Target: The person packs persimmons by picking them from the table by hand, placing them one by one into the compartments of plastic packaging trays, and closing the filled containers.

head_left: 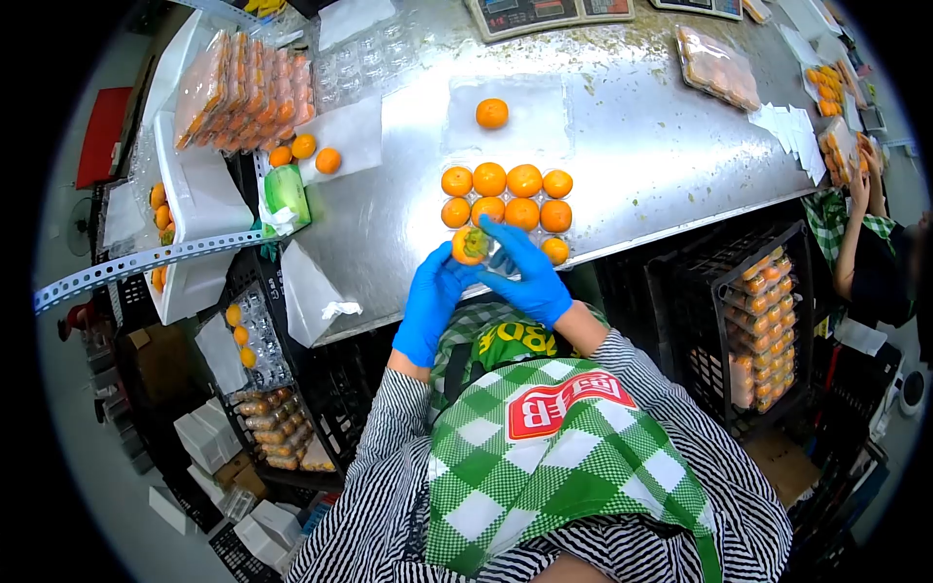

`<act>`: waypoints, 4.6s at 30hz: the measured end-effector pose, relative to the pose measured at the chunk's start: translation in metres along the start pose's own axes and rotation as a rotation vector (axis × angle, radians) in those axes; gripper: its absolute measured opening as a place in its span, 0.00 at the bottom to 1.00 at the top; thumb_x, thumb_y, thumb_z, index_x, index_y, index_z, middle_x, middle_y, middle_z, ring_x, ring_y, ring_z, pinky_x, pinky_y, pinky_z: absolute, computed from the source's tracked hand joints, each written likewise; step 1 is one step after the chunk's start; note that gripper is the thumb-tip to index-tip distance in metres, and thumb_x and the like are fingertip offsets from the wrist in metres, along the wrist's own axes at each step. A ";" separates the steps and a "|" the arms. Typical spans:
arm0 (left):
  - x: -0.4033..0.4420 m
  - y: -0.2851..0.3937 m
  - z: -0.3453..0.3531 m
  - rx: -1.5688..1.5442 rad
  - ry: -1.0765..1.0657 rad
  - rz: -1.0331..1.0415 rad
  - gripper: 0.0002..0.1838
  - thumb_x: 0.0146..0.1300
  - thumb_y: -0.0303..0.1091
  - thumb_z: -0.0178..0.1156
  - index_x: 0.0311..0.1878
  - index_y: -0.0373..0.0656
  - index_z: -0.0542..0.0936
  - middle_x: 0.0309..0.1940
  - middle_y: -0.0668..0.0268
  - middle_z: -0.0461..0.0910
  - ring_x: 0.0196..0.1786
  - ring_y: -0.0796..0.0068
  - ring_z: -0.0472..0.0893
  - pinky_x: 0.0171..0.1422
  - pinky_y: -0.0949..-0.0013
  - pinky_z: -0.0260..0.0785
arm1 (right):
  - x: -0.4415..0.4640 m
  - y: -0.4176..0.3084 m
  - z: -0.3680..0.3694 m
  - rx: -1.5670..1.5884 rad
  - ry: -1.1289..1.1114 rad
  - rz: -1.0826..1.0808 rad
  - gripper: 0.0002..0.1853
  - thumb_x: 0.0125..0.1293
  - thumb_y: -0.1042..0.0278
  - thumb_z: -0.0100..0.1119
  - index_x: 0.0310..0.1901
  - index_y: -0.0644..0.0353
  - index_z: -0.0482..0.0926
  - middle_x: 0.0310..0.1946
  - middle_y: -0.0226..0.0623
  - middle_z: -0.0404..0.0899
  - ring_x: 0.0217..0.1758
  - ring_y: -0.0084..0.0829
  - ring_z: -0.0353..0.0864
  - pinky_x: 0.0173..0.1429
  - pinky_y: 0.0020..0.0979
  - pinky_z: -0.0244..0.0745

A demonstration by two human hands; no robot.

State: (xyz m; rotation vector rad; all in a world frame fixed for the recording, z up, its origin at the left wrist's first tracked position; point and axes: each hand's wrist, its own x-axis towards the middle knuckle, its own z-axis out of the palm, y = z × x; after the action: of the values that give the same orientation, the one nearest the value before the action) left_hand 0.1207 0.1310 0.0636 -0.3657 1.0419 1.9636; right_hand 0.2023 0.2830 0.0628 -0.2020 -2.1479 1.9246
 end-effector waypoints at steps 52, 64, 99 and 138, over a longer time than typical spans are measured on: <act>0.027 -0.028 0.070 1.199 -0.140 0.738 0.28 0.52 0.35 0.71 0.55 0.37 0.74 0.49 0.56 0.77 0.50 0.63 0.78 0.56 0.65 0.70 | -0.008 0.031 -0.052 0.703 0.199 0.640 0.20 0.72 0.50 0.45 0.43 0.59 0.76 0.27 0.28 0.75 0.28 0.22 0.74 0.33 0.23 0.69; 0.022 -0.033 0.108 1.132 -0.145 0.752 0.28 0.50 0.36 0.73 0.52 0.37 0.73 0.45 0.58 0.77 0.49 0.65 0.77 0.56 0.66 0.69 | -0.010 0.023 -0.070 1.006 0.175 0.471 0.19 0.72 0.59 0.48 0.56 0.62 0.73 0.41 0.32 0.77 0.41 0.21 0.76 0.45 0.24 0.73; 0.015 -0.039 0.087 0.205 -0.172 -0.079 0.20 0.67 0.34 0.56 0.58 0.35 0.71 0.53 0.60 0.75 0.53 0.72 0.77 0.58 0.70 0.72 | -0.023 -0.008 -0.075 0.228 0.232 0.075 0.25 0.58 0.68 0.67 0.59 0.55 0.73 0.53 0.35 0.73 0.54 0.27 0.74 0.59 0.28 0.69; 0.059 -0.088 0.058 1.949 -0.360 0.930 0.20 0.53 0.33 0.63 0.51 0.44 0.74 0.48 0.58 0.74 0.45 0.58 0.74 0.48 0.57 0.64 | -0.003 0.019 -0.107 1.674 0.119 0.380 0.37 0.61 0.37 0.48 0.49 0.72 0.74 0.32 0.41 0.78 0.30 0.32 0.75 0.34 0.32 0.73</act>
State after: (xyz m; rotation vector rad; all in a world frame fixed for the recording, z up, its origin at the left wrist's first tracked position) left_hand 0.1634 0.2338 0.0169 1.6344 2.4169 0.6414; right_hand 0.2331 0.3869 0.0541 -0.3368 0.0742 3.0004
